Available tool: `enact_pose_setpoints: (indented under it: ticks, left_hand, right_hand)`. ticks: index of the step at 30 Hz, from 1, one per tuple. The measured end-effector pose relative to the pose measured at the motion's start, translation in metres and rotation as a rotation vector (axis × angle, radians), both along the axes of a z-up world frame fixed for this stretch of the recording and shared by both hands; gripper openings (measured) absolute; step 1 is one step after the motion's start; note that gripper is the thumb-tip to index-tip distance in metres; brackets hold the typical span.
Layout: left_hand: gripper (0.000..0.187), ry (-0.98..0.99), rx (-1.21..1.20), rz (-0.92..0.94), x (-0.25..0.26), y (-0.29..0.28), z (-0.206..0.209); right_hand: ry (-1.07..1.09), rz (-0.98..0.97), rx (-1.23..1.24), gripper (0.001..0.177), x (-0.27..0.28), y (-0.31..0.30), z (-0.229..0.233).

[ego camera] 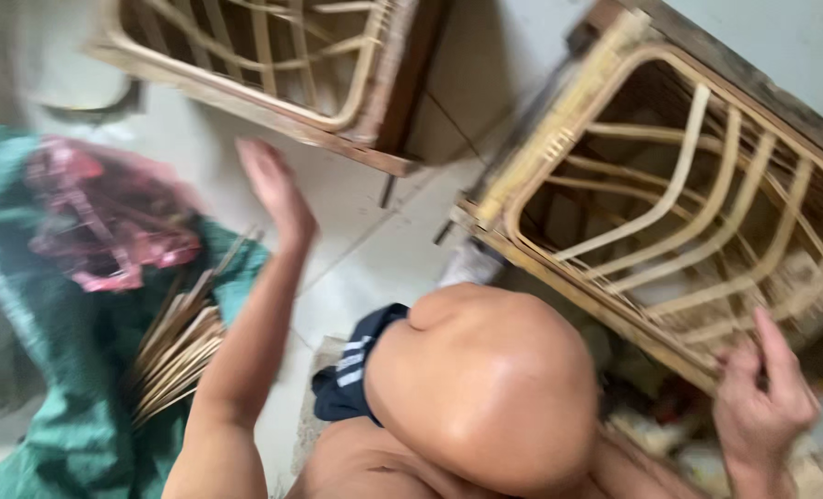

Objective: The person weaves thin wooden strips into the frame of a rectangular basket. They use a hammer to tap the strips into place and apply glue to secure the joints.

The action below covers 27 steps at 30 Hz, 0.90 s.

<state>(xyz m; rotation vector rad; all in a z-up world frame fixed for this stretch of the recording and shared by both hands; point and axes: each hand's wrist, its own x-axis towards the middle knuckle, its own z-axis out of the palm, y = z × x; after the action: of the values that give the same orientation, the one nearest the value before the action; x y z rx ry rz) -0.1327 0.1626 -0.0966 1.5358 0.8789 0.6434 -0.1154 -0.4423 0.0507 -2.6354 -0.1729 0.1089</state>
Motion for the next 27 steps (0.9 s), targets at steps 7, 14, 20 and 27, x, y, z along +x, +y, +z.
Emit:
enact_pose_setpoints:
  ticks: [7, 14, 20, 27]
  left_hand:
    - [0.114, 0.037, -0.007, 0.341, 0.097, 0.0, 0.005]
    - [0.109, 0.141, 0.144, 0.162, 0.152, 0.022, -0.064]
    - [0.036, 0.13, 0.221, -0.366, 0.19, 0.05, -0.065]
    - [0.018, 0.149, 0.198, -0.556, 0.036, 0.064, 0.012]
  right_hand:
    - [0.107, -0.18, 0.099, 0.029, -0.048, -0.017, -0.019]
    - [0.184, -0.217, 0.105, 0.025, -0.047, -0.057, -0.023]
    - [0.169, -0.177, 0.004, 0.028, -0.041, -0.113, -0.035]
    - [0.272, -0.354, -0.278, 0.028, -0.099, -0.139, 0.011]
